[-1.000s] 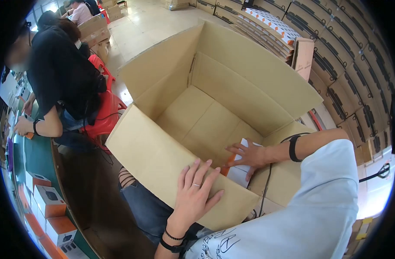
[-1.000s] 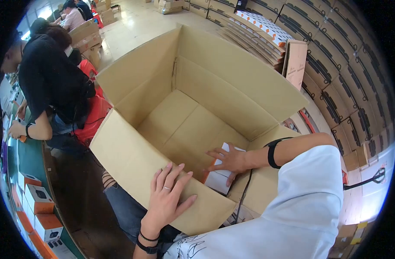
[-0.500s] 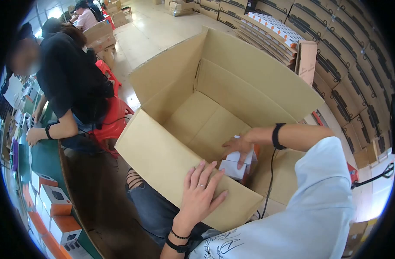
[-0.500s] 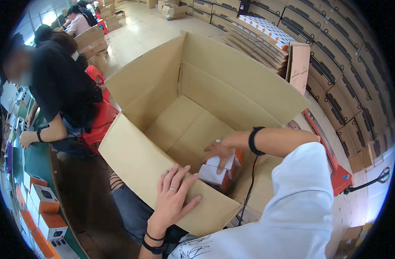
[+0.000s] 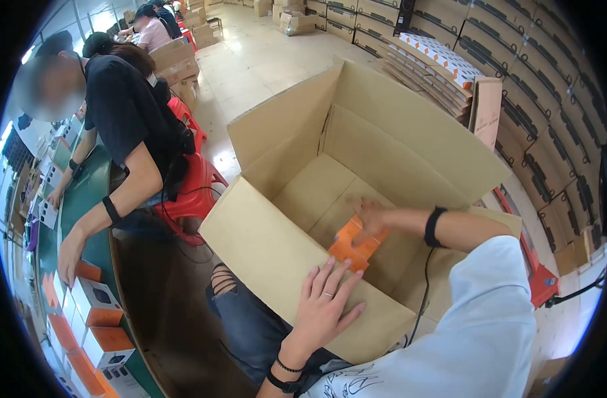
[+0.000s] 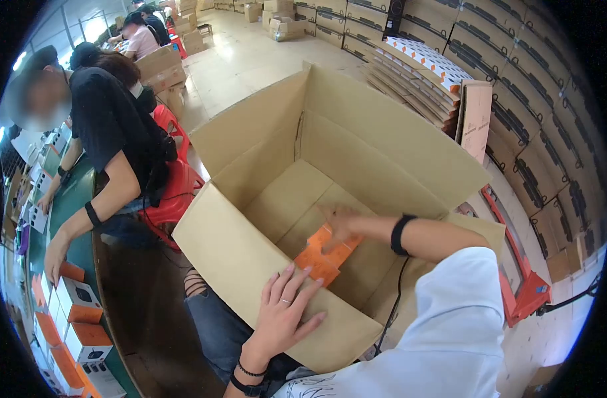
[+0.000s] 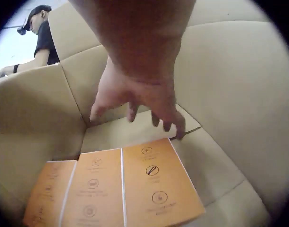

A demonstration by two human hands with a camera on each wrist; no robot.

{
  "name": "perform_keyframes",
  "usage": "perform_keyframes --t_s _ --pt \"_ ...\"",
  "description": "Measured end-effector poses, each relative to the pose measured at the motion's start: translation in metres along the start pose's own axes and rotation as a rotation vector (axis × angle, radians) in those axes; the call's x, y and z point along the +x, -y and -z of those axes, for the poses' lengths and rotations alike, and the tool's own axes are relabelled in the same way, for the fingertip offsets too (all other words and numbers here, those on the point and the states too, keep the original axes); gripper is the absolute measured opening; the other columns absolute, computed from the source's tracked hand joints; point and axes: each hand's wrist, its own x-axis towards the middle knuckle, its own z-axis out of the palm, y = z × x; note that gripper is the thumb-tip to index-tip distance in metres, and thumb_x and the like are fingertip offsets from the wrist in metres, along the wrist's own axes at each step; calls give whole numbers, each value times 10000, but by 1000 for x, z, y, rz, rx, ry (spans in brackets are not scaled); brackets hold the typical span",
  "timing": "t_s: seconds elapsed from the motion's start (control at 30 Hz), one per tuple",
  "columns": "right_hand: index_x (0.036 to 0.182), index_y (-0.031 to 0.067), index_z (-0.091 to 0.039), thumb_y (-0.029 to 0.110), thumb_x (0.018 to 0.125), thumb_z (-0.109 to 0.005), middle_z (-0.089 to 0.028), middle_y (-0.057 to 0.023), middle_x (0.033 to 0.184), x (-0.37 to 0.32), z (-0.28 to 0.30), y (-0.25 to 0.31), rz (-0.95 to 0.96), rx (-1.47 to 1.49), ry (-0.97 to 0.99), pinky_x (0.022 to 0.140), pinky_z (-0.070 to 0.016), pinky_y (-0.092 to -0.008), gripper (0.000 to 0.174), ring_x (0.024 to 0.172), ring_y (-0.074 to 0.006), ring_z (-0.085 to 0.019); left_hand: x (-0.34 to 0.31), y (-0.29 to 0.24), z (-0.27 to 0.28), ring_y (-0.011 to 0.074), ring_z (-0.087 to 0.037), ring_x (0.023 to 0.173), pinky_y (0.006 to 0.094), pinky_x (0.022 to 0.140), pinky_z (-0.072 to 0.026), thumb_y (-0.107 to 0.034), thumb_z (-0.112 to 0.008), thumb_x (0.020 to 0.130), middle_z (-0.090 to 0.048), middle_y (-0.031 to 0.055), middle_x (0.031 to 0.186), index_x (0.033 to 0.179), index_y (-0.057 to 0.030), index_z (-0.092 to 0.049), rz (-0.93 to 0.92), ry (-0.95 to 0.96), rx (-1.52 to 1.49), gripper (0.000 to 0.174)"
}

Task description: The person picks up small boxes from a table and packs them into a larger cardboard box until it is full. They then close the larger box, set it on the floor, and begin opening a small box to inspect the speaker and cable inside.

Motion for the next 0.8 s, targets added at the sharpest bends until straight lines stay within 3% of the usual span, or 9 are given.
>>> perform_keyframes --t_s 0.1,0.27,0.4,0.5,0.53,0.57,0.63,0.77,0.8 --pt "1646 214 -44 734 610 -809 -118 -350 1628 -31 -11 19 -176 80 91 1166 -345 -587 1389 1499 -514 -210 1 1 -2 346 -349 1463 534 1197 -254 -393 -726 903 -446 97 1541 1444 -165 -551 -4 8 3 612" --pt "1642 173 -40 677 644 -816 -253 -291 1615 -13 -32 8 -199 66 92 1193 -325 -551 1361 1517 -495 -187 1 2 -1 368 -399 1420 539 1175 -301 -318 -759 846 -466 141 1513 1429 -121 -551 -56 -12 -91 650" --pt "1565 26 -278 622 652 -863 -468 -254 1473 10 -59 -31 139 -153 -232 1148 -419 -473 1237 1362 -391 -485 0 17 -35 391 -435 1397 530 1142 -376 -165 -767 740 -493 177 1474 1371 -32 -531 -160 -275 -201 687" --pt "1567 14 -147 365 561 -981 -415 -241 1479 5 -25 -62 16 102 -194 1183 -367 -489 1353 1407 -371 -422 -9 16 -36 409 -452 1383 513 1150 -374 -180 -738 740 -517 186 1445 1310 0 -554 -139 -396 -151 626" --pt "1547 6 -172 258 500 -989 -391 -227 1478 1 -14 -73 187 910 -84 1191 -351 -471 1351 1396 -361 -423 -12 17 -26 409 -452 1383 513 1150 -374 -180 -738 740 -517 186 1445 1310 0 -554 -90 -442 -106 626" --pt "1537 -4 -185 160 429 -964 -407 -210 1447 -49 40 -36 98 667 -266 1181 -349 -449 1364 1375 -344 -436 -12 10 -18 387 -444 1382 522 1145 -355 -206 -753 765 -517 165 1435 1319 -46 -563 -110 -404 -134 608" --pt "1554 8 -188 206 462 -920 -409 -198 1444 -88 97 -30 277 463 -481 1162 -361 -450 1330 1354 -341 -456 -13 7 -19 365 -436 1381 531 1140 -337 -233 -768 789 -518 144 1424 1329 -93 -572 -130 -382 -167 591" --pt "1595 58 -173 107 511 -804 -370 -168 1503 -171 195 112 468 525 -681 1185 -324 -420 1255 1393 -298 -404 -4 7 -25 354 -401 1410 532 1163 -308 -315 -758 779 -514 139 1437 1335 -98 -580 -178 -429 -124 622" --pt "1570 32 -191 331 515 -881 -414 -193 1436 -159 200 150 729 674 -753 1143 -369 -464 1295 1343 -333 -464 -4 4 -24 354 -402 1409 531 1167 -305 -316 -757 784 -513 132 1442 1335 -97 -582 -178 -424 -115 618"
